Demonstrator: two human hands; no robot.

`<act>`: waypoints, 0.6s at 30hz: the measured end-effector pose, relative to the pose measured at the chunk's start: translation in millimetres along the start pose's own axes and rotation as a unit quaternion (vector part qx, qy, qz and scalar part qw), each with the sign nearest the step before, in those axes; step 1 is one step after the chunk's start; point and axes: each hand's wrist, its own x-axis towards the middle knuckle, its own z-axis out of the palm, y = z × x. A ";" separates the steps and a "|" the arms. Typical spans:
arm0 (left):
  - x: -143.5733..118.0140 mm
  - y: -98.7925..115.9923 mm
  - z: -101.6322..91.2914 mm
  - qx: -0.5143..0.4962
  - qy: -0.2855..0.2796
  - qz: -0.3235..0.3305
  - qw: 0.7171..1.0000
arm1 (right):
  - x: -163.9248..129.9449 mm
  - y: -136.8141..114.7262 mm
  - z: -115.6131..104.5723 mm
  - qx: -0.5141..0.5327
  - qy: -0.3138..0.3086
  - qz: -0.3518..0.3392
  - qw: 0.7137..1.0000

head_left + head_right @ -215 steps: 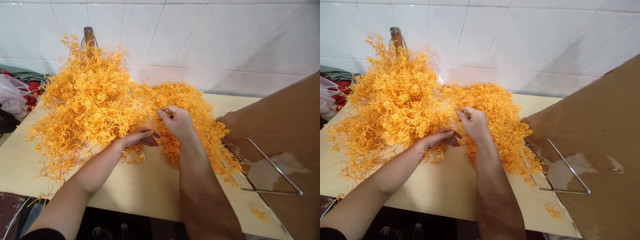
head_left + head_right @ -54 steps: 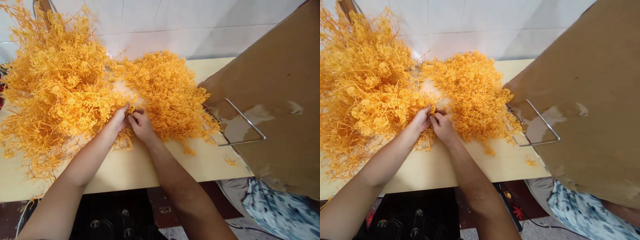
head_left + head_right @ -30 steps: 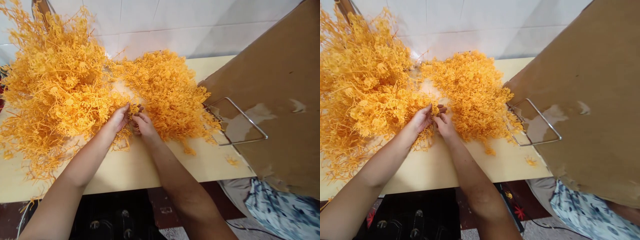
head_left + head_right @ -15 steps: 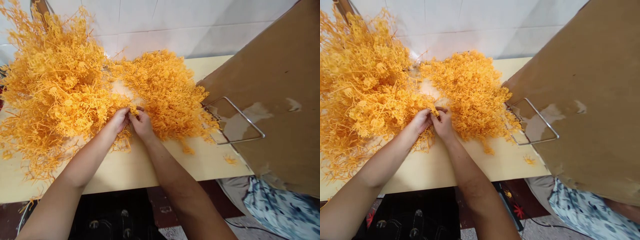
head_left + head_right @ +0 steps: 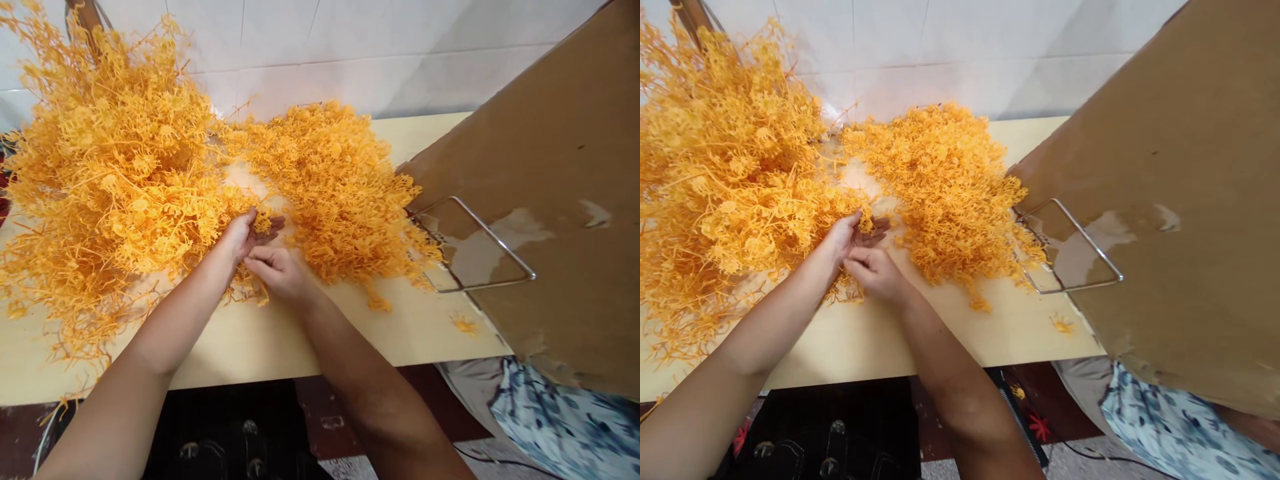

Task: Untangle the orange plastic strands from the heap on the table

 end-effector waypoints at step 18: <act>1.4 -1.8 -1.8 0.005 0.016 0.031 0.999 | 24.5 40.0 -14.0 0.021 0.302 0.048 0.952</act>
